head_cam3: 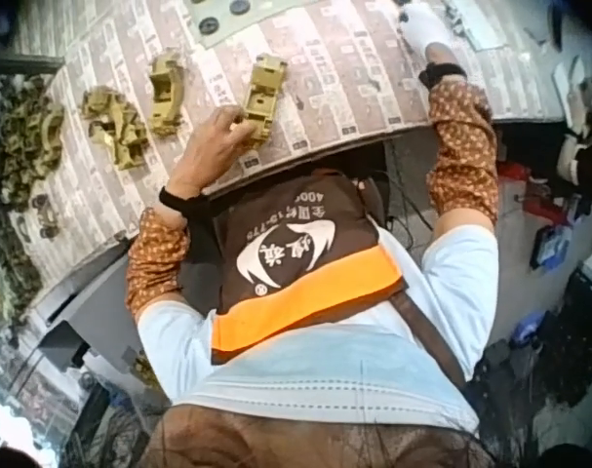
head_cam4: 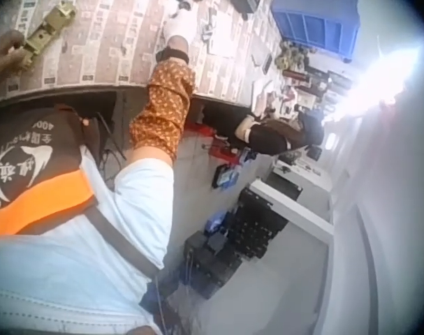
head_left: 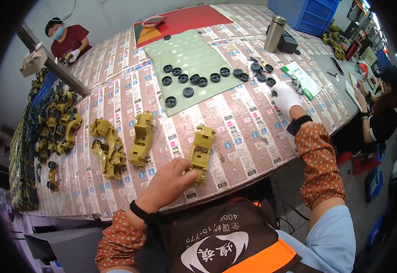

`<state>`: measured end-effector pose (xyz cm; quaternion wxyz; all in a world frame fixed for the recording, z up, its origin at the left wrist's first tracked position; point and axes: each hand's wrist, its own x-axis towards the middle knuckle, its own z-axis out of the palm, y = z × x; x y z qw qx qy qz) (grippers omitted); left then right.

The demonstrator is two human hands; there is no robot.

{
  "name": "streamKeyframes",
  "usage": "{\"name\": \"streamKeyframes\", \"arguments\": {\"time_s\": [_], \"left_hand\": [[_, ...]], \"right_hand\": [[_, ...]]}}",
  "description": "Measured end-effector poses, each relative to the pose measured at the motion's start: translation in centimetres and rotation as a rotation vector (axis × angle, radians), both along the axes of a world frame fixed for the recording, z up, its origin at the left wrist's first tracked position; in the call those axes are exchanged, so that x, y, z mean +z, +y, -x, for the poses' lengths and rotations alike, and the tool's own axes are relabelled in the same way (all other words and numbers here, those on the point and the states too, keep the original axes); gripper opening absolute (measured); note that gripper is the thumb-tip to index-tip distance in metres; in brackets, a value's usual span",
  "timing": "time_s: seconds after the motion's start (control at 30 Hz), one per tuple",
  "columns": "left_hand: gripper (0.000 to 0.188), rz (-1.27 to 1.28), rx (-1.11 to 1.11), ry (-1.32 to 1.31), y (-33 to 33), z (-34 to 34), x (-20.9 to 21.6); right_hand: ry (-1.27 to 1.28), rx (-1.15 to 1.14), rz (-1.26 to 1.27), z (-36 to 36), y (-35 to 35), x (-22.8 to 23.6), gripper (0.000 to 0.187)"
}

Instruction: Manually assemble black wheel components into yellow plastic vehicle chassis.

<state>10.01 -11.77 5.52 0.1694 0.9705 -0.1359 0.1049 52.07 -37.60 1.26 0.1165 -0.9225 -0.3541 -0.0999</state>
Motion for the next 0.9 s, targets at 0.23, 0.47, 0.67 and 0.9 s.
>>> {"name": "streamKeyframes", "arguments": {"time_s": [0.23, 0.47, 0.67, 0.9], "left_hand": [[0.041, 0.614, 0.172, 0.358, 0.0, -0.5, 2.7], [0.038, 0.637, 0.561, 0.71, 0.7, -5.8, 1.8], [0.083, 0.259, 0.692, 0.517, 0.0, -9.4, 2.0], [0.092, 0.501, 0.74, 0.468, -0.7, -11.1, -2.4]], "right_hand": [[0.141, 0.158, 0.074, 3.7, -0.8, 2.4, 0.021], [0.191, 0.103, 0.108, 5.5, -0.6, 2.5, 0.025], [0.587, 0.231, -0.325, 14.2, 0.7, 3.9, 0.035], [0.848, 0.334, -0.555, 20.8, 1.6, 2.0, 0.041]]}}
